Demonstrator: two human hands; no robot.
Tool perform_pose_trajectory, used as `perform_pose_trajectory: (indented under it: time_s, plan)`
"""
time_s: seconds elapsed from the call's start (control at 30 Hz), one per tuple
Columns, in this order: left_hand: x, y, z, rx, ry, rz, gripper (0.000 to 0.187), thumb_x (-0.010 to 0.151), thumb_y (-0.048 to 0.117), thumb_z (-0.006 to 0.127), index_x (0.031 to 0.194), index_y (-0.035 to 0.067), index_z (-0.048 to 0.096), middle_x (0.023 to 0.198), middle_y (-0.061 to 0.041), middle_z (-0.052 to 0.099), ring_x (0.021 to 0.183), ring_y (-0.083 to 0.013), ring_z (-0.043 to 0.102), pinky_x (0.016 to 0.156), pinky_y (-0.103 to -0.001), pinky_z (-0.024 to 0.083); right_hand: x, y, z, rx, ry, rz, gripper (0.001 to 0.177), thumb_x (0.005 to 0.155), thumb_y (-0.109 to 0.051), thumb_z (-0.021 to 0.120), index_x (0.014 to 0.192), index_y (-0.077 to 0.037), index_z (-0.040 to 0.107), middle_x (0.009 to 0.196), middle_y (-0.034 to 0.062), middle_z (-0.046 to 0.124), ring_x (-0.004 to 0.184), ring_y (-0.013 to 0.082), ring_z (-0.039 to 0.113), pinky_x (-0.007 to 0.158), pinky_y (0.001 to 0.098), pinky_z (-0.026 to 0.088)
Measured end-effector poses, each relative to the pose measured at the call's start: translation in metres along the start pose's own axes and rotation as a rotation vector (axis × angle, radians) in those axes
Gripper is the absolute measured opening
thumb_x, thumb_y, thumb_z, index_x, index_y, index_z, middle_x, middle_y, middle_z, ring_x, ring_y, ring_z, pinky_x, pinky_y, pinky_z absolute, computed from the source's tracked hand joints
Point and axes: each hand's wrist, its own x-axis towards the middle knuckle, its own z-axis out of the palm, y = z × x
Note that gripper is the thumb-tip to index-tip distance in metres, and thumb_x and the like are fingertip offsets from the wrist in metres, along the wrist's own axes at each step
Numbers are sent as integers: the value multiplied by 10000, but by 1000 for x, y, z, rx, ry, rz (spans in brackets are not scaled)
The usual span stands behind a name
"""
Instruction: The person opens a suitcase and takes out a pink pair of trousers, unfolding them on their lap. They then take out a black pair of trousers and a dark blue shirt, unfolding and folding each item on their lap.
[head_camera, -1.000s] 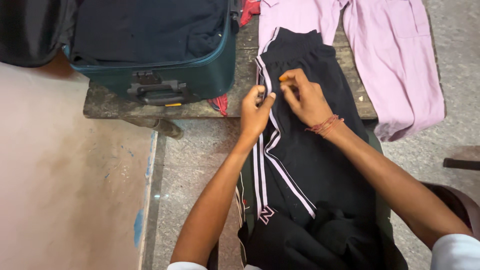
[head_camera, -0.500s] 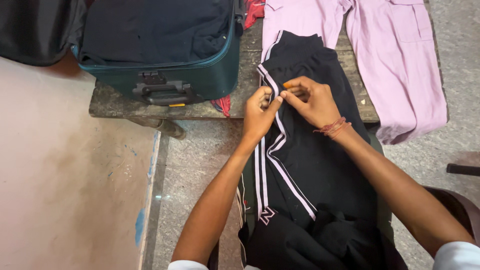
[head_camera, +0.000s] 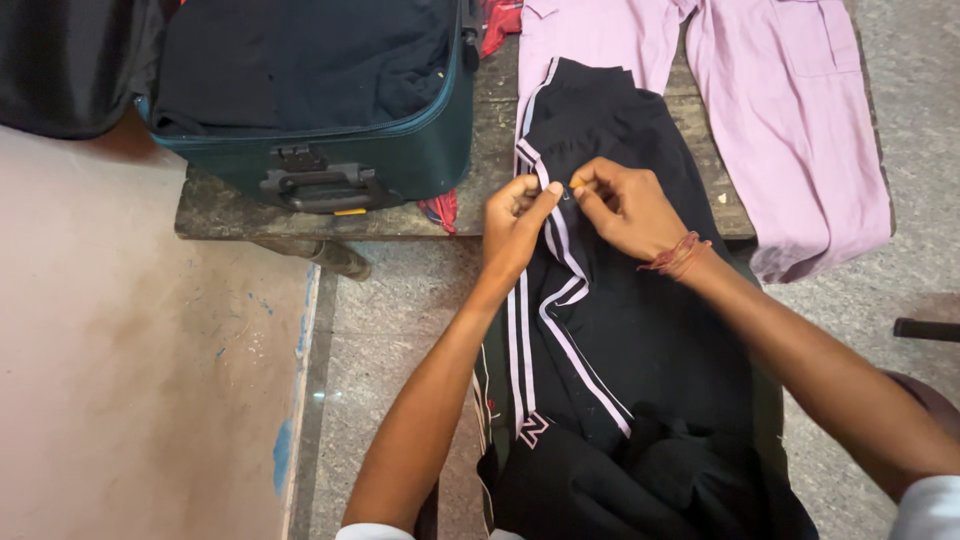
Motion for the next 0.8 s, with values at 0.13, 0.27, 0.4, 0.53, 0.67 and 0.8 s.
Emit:
perform_pose_trajectory:
  time_s: [0.13, 0.27, 0.4, 0.53, 0.67, 0.8]
  plan:
    - [-8, 15, 6, 41, -64, -6, 190, 979, 154, 722, 907, -13, 666, 757, 30, 566, 657, -23, 450, 557, -219, 322, -3, 23, -6, 218, -52, 88, 127, 1031, -125, 588, 1044, -8, 635, 831, -30, 618, 721, 27, 554, 628, 230, 490]
    - [-16, 37, 10, 262, -163, 268, 195, 994, 157, 674, 941, -21, 613, 887, -22, 579, 756, -75, 557, 660, -247, 457, -9, 35, -8, 412, -88, 261, 132, 1041, -129, 542, 1056, -23, 619, 904, -69, 607, 815, -11, 582, 711, 197, 532]
    - [-21, 45, 14, 243, -226, 307, 167, 1011, 134, 629, 956, -21, 598, 907, -42, 563, 784, -94, 544, 695, -266, 451, -34, 12, -10, -18, 50, -2, 167, 1033, -154, 636, 1118, -25, 572, 822, 41, 628, 698, 114, 588, 614, 276, 479]
    - [-28, 40, 20, 260, -190, 273, 181, 1018, 118, 633, 915, -18, 571, 846, -24, 498, 746, -78, 473, 654, -266, 399, -45, -14, -16, -194, 123, -199, 221, 1010, -135, 685, 1174, -22, 589, 919, 81, 694, 773, 182, 711, 681, 300, 552]
    - [-28, 36, 22, 240, -116, 185, 236, 1002, 126, 655, 852, -5, 530, 794, -2, 465, 677, -55, 450, 594, -260, 367, -47, -34, -32, -340, 92, -341, 239, 941, -133, 760, 1142, -33, 676, 931, 101, 705, 751, 212, 710, 662, 325, 552]
    - [-30, 39, 23, 261, -105, 171, 220, 1001, 144, 651, 859, 5, 558, 783, 8, 502, 665, -43, 491, 594, -259, 402, -49, -44, -35, -375, 118, -481, 324, 875, -177, 808, 1121, -5, 687, 998, 108, 716, 790, 227, 716, 677, 331, 560]
